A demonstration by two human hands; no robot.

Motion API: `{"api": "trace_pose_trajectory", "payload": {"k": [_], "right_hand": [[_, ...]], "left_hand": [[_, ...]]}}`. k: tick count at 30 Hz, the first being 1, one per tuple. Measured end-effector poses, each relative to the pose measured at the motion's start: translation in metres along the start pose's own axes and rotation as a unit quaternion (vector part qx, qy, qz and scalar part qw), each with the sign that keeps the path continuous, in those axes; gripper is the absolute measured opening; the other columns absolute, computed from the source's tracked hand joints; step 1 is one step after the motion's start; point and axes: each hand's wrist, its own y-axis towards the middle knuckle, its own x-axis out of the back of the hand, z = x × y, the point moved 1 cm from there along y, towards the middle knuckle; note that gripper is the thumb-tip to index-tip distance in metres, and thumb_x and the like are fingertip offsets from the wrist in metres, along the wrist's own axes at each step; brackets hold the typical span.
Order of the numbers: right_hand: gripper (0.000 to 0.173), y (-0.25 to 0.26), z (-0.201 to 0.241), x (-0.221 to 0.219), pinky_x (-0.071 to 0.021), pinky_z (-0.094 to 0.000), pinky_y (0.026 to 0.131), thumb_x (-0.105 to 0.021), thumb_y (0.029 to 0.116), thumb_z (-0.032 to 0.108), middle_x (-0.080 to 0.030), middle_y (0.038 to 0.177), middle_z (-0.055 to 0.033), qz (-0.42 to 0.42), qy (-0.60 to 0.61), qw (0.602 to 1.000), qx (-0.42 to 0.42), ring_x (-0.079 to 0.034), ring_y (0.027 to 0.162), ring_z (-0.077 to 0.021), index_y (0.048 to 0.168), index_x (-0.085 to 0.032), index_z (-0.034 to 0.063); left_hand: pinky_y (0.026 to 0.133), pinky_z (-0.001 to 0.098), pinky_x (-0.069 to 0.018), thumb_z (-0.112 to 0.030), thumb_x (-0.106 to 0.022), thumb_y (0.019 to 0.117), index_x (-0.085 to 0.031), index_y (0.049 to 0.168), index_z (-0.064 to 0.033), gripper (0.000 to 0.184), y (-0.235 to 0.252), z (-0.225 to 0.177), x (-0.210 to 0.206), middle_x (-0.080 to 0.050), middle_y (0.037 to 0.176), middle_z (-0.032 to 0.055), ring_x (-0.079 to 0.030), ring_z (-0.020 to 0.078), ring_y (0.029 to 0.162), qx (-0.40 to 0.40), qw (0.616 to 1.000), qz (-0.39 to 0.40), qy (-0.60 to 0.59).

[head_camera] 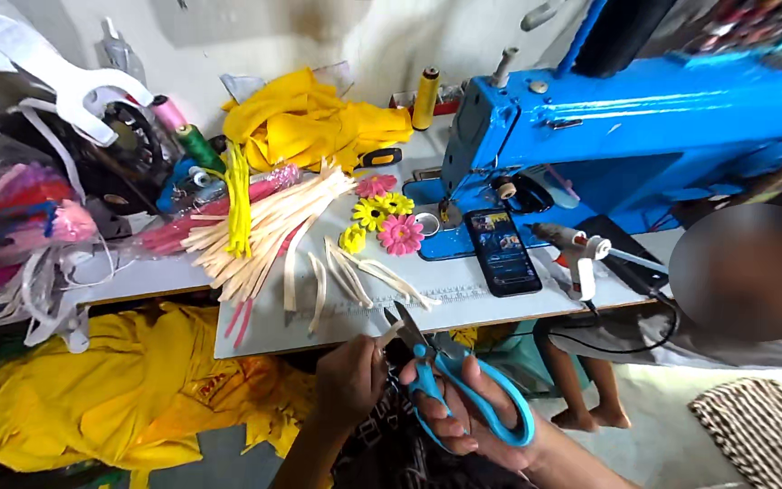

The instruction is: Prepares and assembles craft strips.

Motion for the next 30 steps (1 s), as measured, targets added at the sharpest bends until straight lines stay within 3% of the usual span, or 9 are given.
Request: {"api": "trace_pose_trajectory", "payload": {"k": [4, 11, 16, 18, 20, 21, 24, 26, 30], "right_hand": [[0.064, -0.006, -0.013, 0.008, -0.0513, -0.0173, 0.056, -0.063, 0.0902, 0.068, -0.061, 0.086, 0.0038, -0.001, 0.013, 1.000, -0.014, -0.061, 0.067, -0.0046, 0.129, -0.062, 0.0168], [0.055, -0.004, -0.010, 0.003, -0.0475, -0.0134, 0.048, -0.064, 0.0941, 0.060, -0.058, 0.076, 0.0062, 0.006, 0.043, 0.999, 0.000, -0.056, 0.055, -0.0006, 0.124, -0.063, 0.0138], [0.052, -0.018, 0.028, -0.009, -0.0453, -0.0105, 0.045, -0.068, 0.0918, 0.057, -0.061, 0.077, 0.0097, -0.025, -0.057, 0.990, 0.130, -0.055, 0.054, 0.0040, 0.123, -0.066, 0.0162], [0.052, -0.028, 0.048, -0.009, -0.0469, -0.0118, 0.045, -0.068, 0.0931, 0.054, -0.062, 0.077, 0.0093, -0.052, -0.140, 0.972, 0.180, -0.057, 0.055, 0.0032, 0.127, -0.065, 0.0150], [0.049, -0.033, 0.060, -0.007, -0.0455, -0.0128, 0.046, -0.071, 0.0936, 0.048, -0.061, 0.075, 0.0103, -0.165, -0.306, 0.915, 0.204, -0.053, 0.053, 0.0036, 0.127, -0.064, 0.0127], [0.051, -0.032, 0.064, -0.005, -0.0458, -0.0136, 0.049, -0.073, 0.0922, 0.045, -0.061, 0.075, 0.0102, -0.236, -0.410, 0.858, 0.200, -0.052, 0.055, 0.0035, 0.128, -0.061, 0.0108], [0.063, -0.023, 0.076, 0.006, -0.0555, -0.0351, 0.070, -0.076, 0.0917, 0.031, -0.068, 0.094, -0.0101, -0.363, -0.628, 0.677, 0.123, -0.064, 0.075, -0.0163, 0.143, -0.051, 0.0035], [0.063, -0.016, 0.082, 0.017, -0.0566, -0.0488, 0.081, -0.072, 0.0936, 0.020, -0.069, 0.105, -0.0195, -0.397, -0.661, 0.633, 0.064, -0.069, 0.087, -0.0301, 0.148, -0.044, 0.0020], [0.052, -0.008, 0.089, 0.032, -0.0534, -0.0529, 0.092, -0.067, 0.0960, 0.017, -0.066, 0.120, -0.0254, -0.430, -0.690, 0.581, 0.029, -0.067, 0.105, -0.0383, 0.142, -0.051, -0.0012]], "left_hand": [[0.045, 0.0265, -0.0458, -0.027, -0.037, 0.1057, -0.057, 0.077, -0.0049, 0.042, -0.017, -0.009, -0.001, -0.052, 0.057, 0.0055, -0.056, 0.0151, 0.049, 0.014, 0.999, 0.033, -0.011], [0.044, 0.0294, -0.0462, -0.036, -0.030, 0.1076, -0.057, 0.076, -0.0038, 0.052, -0.009, -0.002, -0.004, -0.053, 0.056, 0.0075, -0.056, 0.0163, 0.047, 0.023, 1.000, 0.003, 0.013], [0.044, 0.0384, -0.0479, -0.021, -0.038, 0.1020, -0.061, 0.081, 0.0064, 0.042, -0.008, 0.006, 0.005, -0.054, 0.056, 0.0143, -0.058, 0.0244, 0.046, 0.083, 0.996, 0.028, 0.024], [0.046, 0.0342, -0.0461, -0.027, -0.033, 0.1061, -0.059, 0.083, 0.0059, 0.048, -0.011, 0.007, 0.011, -0.050, 0.055, 0.0124, -0.054, 0.0202, 0.046, 0.111, 0.994, 0.020, 0.010], [0.048, 0.0290, -0.0450, -0.031, -0.030, 0.1087, -0.057, 0.085, 0.0062, 0.052, -0.011, 0.005, 0.016, -0.047, 0.056, 0.0109, -0.051, 0.0155, 0.047, 0.127, 0.992, 0.007, -0.018], [0.049, 0.0269, -0.0445, -0.032, -0.029, 0.1095, -0.056, 0.084, 0.0069, 0.054, -0.011, 0.005, 0.017, -0.047, 0.057, 0.0107, -0.050, 0.0136, 0.048, 0.135, 0.990, 0.000, -0.032], [0.050, 0.0235, -0.0435, -0.032, -0.030, 0.1093, -0.055, 0.085, 0.0098, 0.055, -0.010, 0.008, 0.017, -0.046, 0.058, 0.0110, -0.049, 0.0105, 0.049, 0.158, 0.986, -0.011, -0.055], [0.052, 0.0223, -0.0439, -0.031, -0.030, 0.1096, -0.055, 0.086, 0.0109, 0.054, -0.011, 0.009, 0.017, -0.046, 0.060, 0.0116, -0.050, 0.0096, 0.052, 0.166, 0.984, -0.010, -0.057], [0.058, 0.0157, -0.0431, -0.028, -0.030, 0.1093, -0.053, 0.087, 0.0148, 0.054, -0.013, 0.014, 0.021, -0.047, 0.063, 0.0093, -0.049, 0.0021, 0.057, 0.174, 0.981, -0.015, -0.084]]}}
